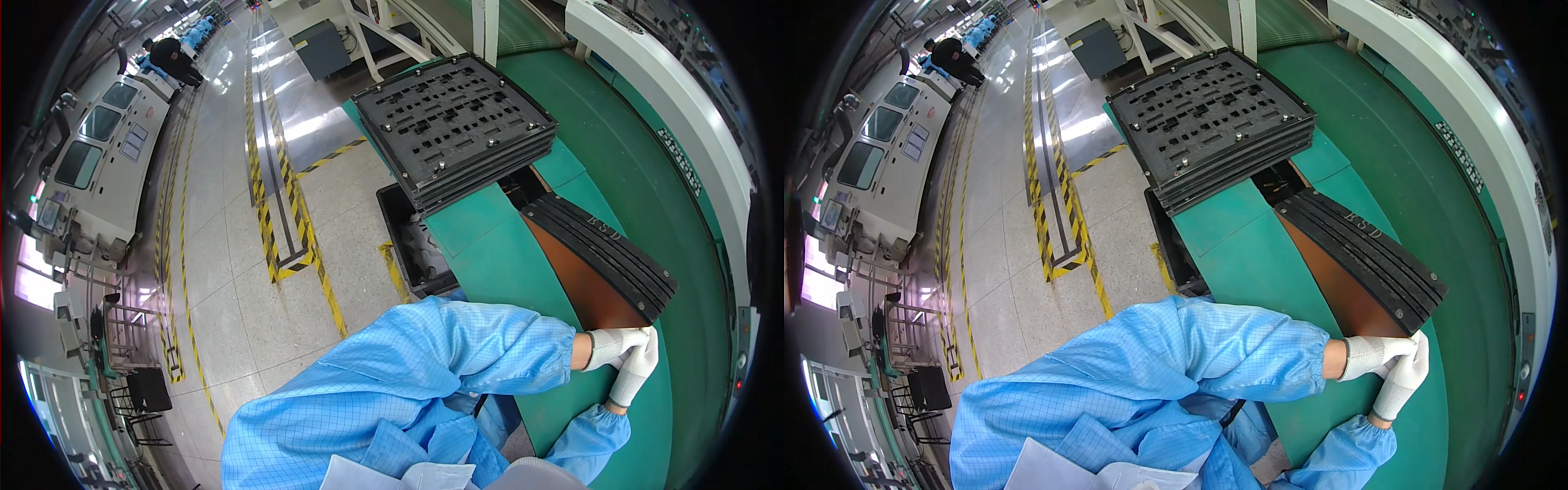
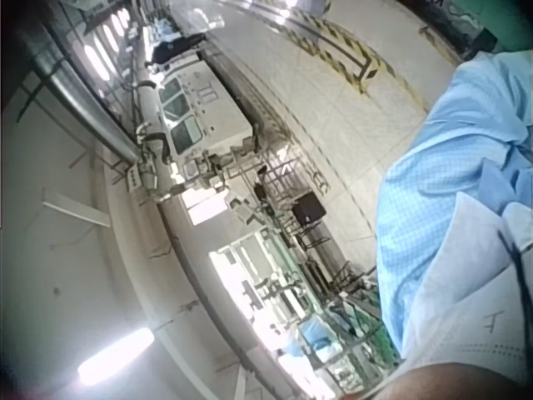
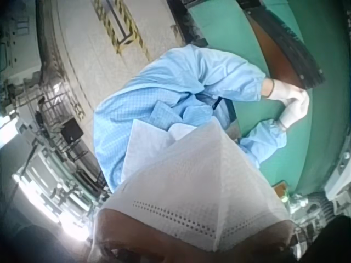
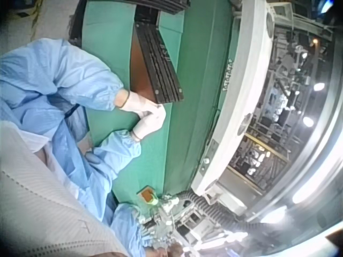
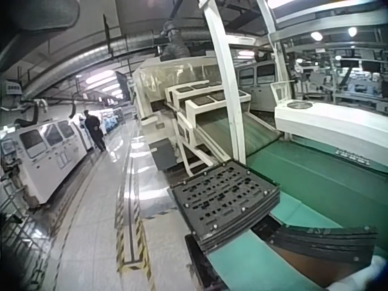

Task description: The worker is inspecting printed circuit boards and placing them into trays or onto a conveyor belt.

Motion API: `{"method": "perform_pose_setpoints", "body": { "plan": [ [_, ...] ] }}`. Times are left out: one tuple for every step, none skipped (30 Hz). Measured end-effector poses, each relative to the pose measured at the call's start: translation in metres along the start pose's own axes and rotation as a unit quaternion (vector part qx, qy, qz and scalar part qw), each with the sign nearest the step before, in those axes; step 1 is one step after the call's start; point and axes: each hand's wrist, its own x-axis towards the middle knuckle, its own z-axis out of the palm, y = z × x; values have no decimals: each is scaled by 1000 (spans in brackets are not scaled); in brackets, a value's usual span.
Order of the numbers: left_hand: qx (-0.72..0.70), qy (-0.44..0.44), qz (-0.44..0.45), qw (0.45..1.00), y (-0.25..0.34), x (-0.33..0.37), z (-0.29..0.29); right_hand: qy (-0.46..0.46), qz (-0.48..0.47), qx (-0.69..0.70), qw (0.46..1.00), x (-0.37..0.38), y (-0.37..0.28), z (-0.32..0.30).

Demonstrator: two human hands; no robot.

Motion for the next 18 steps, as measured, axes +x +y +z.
{"method": "perform_pose_setpoints", "body": {
  "plan": [
    [1,-3,0,1000,0,0,0,0,7,-2,1000,0,0,0],
    [1,-2,-1,1000,0,0,0,-1,7,-2,1000,0,2,0],
    [3,4,-6,1000,1,-1,1,-4,3,6,1000,1,3,-1],
    [5,10,-12,1000,2,-2,1,-7,0,14,1000,1,4,-2],
    [5,10,-12,1000,1,-1,1,-6,-1,14,1000,1,4,-2],
    [5,5,-6,1000,1,0,1,-6,0,5,1000,1,4,-2],
    [5,0,-1,1000,1,0,0,-6,1,-4,1000,1,4,-1],
    [6,1,-1,1000,1,0,-1,-7,1,-3,1000,1,4,-1],
    [10,-1,2,1000,2,-1,0,-8,-2,2,1000,0,2,-1],
    [15,-2,5,1000,3,-2,1,-8,-5,8,1000,0,2,-1],
    [15,-2,5,1000,2,-2,1,-8,-5,8,1000,0,2,-1],
    [10,-3,8,1000,2,-2,1,-6,-1,6,1000,0,2,-1],
    [5,-3,11,1000,2,-2,2,-3,2,5,1000,0,3,-1],
    [6,-3,11,1000,2,-2,1,-3,2,5,1000,0,4,-1],
    [9,4,7,1000,2,-3,1,-4,0,7,1000,0,4,-1],
    [13,11,2,1000,2,-3,1,-4,-1,10,1000,1,5,-1],
    [13,11,2,1000,1,-2,1,-4,-1,10,1000,0,5,-1],
    [5,7,3,1000,1,-2,1,-3,3,12,1000,1,5,-1]
  ]
}}
